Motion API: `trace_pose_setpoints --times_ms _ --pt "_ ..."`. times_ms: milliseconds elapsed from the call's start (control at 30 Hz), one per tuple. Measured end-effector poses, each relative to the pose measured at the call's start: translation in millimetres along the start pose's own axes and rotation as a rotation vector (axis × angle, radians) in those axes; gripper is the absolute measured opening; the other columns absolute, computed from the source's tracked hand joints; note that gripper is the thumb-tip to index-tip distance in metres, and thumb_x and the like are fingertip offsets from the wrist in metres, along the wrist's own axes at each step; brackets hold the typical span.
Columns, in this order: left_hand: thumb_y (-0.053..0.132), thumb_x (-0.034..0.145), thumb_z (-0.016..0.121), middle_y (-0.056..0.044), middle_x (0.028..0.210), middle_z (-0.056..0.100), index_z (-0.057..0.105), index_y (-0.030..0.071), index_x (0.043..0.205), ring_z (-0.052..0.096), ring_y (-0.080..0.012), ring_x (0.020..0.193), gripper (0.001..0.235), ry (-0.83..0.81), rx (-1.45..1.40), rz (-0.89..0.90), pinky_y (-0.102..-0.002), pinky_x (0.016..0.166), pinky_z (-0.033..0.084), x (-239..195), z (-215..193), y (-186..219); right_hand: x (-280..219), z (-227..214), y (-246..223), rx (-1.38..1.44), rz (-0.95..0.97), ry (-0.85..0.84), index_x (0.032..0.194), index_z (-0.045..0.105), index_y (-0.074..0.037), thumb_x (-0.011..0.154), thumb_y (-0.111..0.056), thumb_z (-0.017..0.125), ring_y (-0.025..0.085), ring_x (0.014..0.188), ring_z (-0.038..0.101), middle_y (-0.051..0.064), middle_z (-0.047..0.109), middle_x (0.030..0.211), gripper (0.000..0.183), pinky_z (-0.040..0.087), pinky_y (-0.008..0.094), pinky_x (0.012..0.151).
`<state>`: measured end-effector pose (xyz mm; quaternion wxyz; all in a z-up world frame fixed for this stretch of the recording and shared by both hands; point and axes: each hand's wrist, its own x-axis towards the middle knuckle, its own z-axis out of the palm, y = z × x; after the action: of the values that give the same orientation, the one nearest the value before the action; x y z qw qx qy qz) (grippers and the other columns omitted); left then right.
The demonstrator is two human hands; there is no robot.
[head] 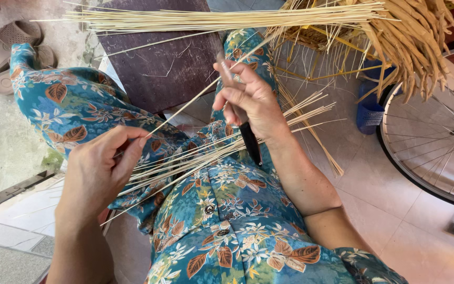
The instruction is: The person sits on the floor and uses a small knife to split thin bamboo strips into finer strands. They hold each strip with the left hand and draw the knife along its length with the right hand, repeating the process for multiple strips.
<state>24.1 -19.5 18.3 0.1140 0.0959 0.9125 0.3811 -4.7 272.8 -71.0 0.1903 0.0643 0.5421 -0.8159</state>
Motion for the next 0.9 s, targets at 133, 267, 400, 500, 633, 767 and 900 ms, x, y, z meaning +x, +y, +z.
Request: trace_pose_setpoints --times_ms 133,267,400,500,633,767,900 --pt "0.021 0.094 0.072 -0.011 0.070 0.068 0.075 0.007 0.108 0.060 -0.0190 0.053 0.019 -0.095 0.111 -0.108 -0.033 0.051 0.046 -1.2 -10.6 0.3 -0.6 -4.2 0.0 0.008 -0.039 0.039 0.142 0.055 -0.005 0.107 -0.012 0.061 0.008 0.060 0.064 0.010 0.073 0.088 0.036 0.045 0.019 0.048" --pt "0.021 0.091 0.074 -0.010 0.076 0.071 0.073 0.006 0.115 0.064 -0.0196 0.053 0.028 -0.063 0.038 -0.022 -0.032 0.052 0.049 7.8 2.4 7.1 -5.8 5.5 2.7 -0.046 -0.022 0.010 0.140 0.055 -0.007 0.105 -0.013 0.060 0.007 0.057 0.063 0.009 0.074 0.087 0.035 0.045 0.019 0.046" --pt "0.016 0.097 0.072 -0.011 0.079 0.070 0.075 0.006 0.106 0.067 -0.0177 0.062 0.014 -0.021 -0.056 0.126 -0.030 0.058 0.051 17.7 14.9 10.4 -10.0 2.8 0.7 -0.028 -0.067 0.017 0.137 0.057 -0.007 0.107 -0.013 0.060 0.007 0.059 0.064 0.009 0.073 0.087 0.031 0.046 0.020 0.048" --pt "0.014 0.097 0.071 -0.007 0.075 0.071 0.076 0.006 0.107 0.067 -0.0130 0.059 0.014 -0.033 -0.093 0.048 -0.029 0.057 0.051 15.6 10.0 7.3 -8.8 -18.8 -8.0 -0.019 -0.154 0.131 0.135 0.059 -0.006 0.107 -0.012 0.061 0.008 0.059 0.064 0.010 0.073 0.087 0.028 0.045 0.020 0.047" --pt "0.015 0.095 0.073 -0.007 0.065 0.066 0.078 0.007 0.107 0.062 -0.0109 0.054 0.015 -0.069 -0.043 -0.056 -0.028 0.052 0.048 7.1 3.2 -1.6 -14.1 -57.7 -21.5 0.005 -0.285 0.264 0.135 0.060 -0.005 0.107 -0.010 0.063 0.010 0.057 0.063 0.011 0.073 0.086 0.029 0.044 0.022 0.045" --pt "0.014 0.094 0.071 -0.005 0.063 0.066 0.079 0.008 0.107 0.060 -0.0090 0.051 0.016 -0.113 -0.036 -0.081 -0.027 0.048 0.046 2.1 -3.2 -15.3 -21.3 -85.5 -25.0 -0.020 -0.371 0.354 0.136 0.063 -0.004 0.109 -0.006 0.063 0.011 0.057 0.062 0.013 0.073 0.087 0.027 0.042 0.023 0.044" --pt "0.012 0.096 0.069 -0.004 0.061 0.064 0.079 0.006 0.108 0.059 -0.0077 0.053 0.017 -0.136 -0.073 -0.062 -0.025 0.049 0.047 -3.1 -14.3 -32.1 -32.6 -113.2 -26.6 0.058 -0.382 0.424 0.136 0.063 -0.005 0.109 -0.004 0.061 0.011 0.057 0.062 0.013 0.073 0.087 0.027 0.042 0.022 0.044"
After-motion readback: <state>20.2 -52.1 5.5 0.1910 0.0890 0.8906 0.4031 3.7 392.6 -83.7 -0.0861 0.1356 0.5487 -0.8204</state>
